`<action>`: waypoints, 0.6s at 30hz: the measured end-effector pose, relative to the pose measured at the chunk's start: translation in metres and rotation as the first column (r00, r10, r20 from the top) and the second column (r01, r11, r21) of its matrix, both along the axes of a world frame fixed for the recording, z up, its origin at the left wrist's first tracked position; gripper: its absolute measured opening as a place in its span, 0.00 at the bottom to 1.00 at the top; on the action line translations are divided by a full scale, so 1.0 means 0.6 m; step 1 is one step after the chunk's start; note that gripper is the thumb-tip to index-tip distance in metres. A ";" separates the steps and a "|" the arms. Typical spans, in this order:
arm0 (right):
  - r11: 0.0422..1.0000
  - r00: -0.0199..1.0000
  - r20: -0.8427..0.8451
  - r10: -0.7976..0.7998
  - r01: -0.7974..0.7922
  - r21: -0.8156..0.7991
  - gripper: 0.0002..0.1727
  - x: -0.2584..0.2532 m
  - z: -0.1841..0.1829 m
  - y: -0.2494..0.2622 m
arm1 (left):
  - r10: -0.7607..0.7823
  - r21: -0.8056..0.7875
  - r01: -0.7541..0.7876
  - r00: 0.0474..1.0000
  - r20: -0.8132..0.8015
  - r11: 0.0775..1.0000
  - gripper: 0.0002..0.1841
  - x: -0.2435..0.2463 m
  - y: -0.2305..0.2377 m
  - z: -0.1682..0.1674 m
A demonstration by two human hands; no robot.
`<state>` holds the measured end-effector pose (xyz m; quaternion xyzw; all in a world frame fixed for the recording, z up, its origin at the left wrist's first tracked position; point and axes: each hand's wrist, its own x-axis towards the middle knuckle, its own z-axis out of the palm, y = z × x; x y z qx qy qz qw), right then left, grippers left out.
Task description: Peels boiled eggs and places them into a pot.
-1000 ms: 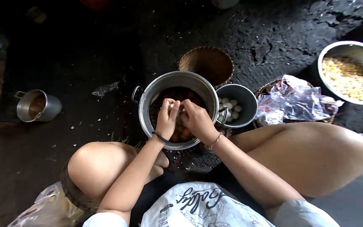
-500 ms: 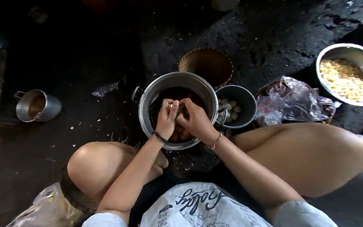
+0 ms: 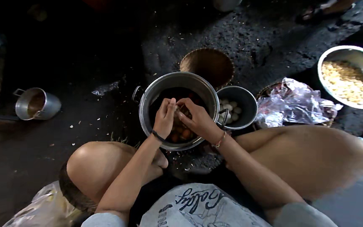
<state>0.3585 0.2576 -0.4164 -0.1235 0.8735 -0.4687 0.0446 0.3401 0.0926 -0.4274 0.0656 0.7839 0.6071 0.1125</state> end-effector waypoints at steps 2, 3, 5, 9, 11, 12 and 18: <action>1.000 1.000 -0.004 0.008 -0.007 0.022 0.17 0.000 0.002 -0.001 | -0.005 -0.007 0.005 1.000 -0.008 1.000 0.21 0.000 0.001 0.002; 0.999 1.000 -0.005 0.008 -0.007 0.032 0.17 0.001 0.002 -0.002 | -0.003 -0.010 0.003 1.000 -0.013 1.000 0.21 0.000 0.001 0.001; 0.998 1.000 0.007 -0.006 0.006 0.063 0.16 0.002 0.003 -0.005 | -0.007 -0.022 0.006 1.000 -0.008 1.000 0.21 0.000 0.000 0.001; 0.990 0.989 -0.140 -0.053 0.071 0.126 0.14 0.007 -0.006 -0.014 | -0.010 -0.051 0.009 1.000 -0.009 0.999 0.22 0.001 0.003 0.003; 0.992 0.982 -0.174 -0.075 0.091 0.090 0.14 0.008 -0.013 -0.015 | -0.010 -0.053 0.009 1.000 -0.023 0.999 0.22 0.001 0.004 0.003; 0.994 0.981 -0.180 -0.077 0.090 0.064 0.14 0.009 -0.017 -0.014 | -0.013 -0.056 0.012 1.000 -0.026 0.998 0.23 0.001 0.002 0.003; 0.999 0.982 -0.185 -0.041 0.037 -0.025 0.12 0.005 -0.021 -0.009 | -0.048 -0.111 0.049 0.999 0.006 0.993 0.30 0.001 -0.003 0.010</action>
